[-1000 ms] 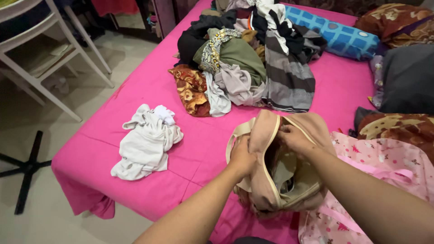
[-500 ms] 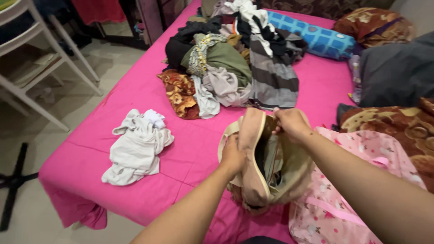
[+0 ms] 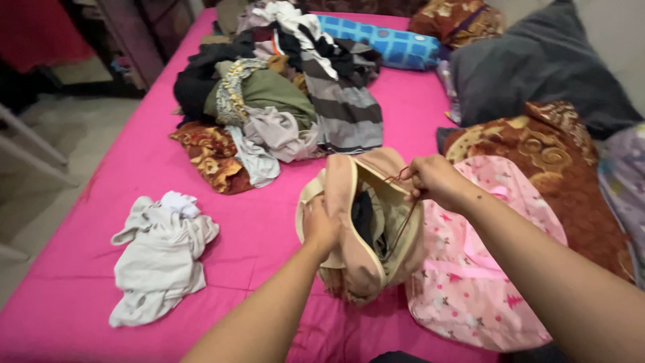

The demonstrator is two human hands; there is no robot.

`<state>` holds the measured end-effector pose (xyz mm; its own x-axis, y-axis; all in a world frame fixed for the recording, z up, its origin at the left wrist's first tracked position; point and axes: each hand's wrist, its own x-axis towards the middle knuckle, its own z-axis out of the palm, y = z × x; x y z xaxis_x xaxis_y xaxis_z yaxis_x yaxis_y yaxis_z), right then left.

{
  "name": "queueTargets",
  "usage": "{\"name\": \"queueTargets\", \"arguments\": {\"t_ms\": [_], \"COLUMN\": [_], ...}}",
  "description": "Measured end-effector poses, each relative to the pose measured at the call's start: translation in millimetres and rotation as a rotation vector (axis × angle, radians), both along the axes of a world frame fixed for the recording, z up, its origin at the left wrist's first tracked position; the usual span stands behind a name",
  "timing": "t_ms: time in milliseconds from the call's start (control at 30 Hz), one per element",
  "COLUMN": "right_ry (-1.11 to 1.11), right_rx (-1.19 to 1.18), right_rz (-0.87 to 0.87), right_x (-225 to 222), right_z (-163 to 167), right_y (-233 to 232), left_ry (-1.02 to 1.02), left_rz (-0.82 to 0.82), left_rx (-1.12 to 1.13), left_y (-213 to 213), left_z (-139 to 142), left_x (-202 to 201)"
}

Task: The person opens two bags on a bed, pulls a keyboard out of one bag and carries it to a desk, untangles a clothes hanger, then removes a black mesh pouch from a bag and places it on a small shelf next to the desk.

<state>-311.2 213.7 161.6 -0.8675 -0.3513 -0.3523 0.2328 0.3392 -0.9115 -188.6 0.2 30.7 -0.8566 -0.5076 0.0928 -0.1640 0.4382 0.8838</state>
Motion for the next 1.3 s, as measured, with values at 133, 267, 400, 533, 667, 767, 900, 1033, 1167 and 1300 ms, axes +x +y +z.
{"name": "queueTargets", "arguments": {"t_ms": [133, 267, 400, 533, 667, 767, 900, 1033, 1167, 1300], "right_ry": [0.038, 0.145, 0.217, 0.286, 0.350, 0.412, 0.468, 0.505, 0.561, 0.603], "right_rx": [-0.058, -0.145, -0.170, -0.199, -0.264, -0.364, -0.495, -0.682, -0.723, -0.807], "right_rz": [-0.004, 0.016, -0.082, -0.130, -0.212, -0.261, -0.305, -0.340, -0.415, -0.427], "right_x": [39, 69, 89, 108, 125, 127, 130, 130, 125, 115], "right_z": [17, 39, 61, 78, 88, 99, 113, 121, 124, 131], "right_y": [19, 39, 53, 63, 75, 83, 95, 99, 96, 100], "left_ry": [-0.218, -0.185, 0.028, -0.222, -0.161, -0.187, -0.237, -0.178, 0.122, 0.080], "left_rz": [0.014, 0.016, -0.014, -0.034, -0.041, -0.032, -0.051, -0.036, -0.158, -0.042], "left_rx": [0.135, 0.190, 0.192, 0.177, 0.126, 0.101, -0.037, -0.005, -0.248, 0.064], "left_y": [2, 3, -3, -6, -3, -5, -14, -24, -40, -52], "left_z": [6, 2, 0, 7, 13, 16, 20, 12, 5, 25], "left_x": [-1, -9, -15, -11, -13, -23, -40, -60, -86, -98]}}
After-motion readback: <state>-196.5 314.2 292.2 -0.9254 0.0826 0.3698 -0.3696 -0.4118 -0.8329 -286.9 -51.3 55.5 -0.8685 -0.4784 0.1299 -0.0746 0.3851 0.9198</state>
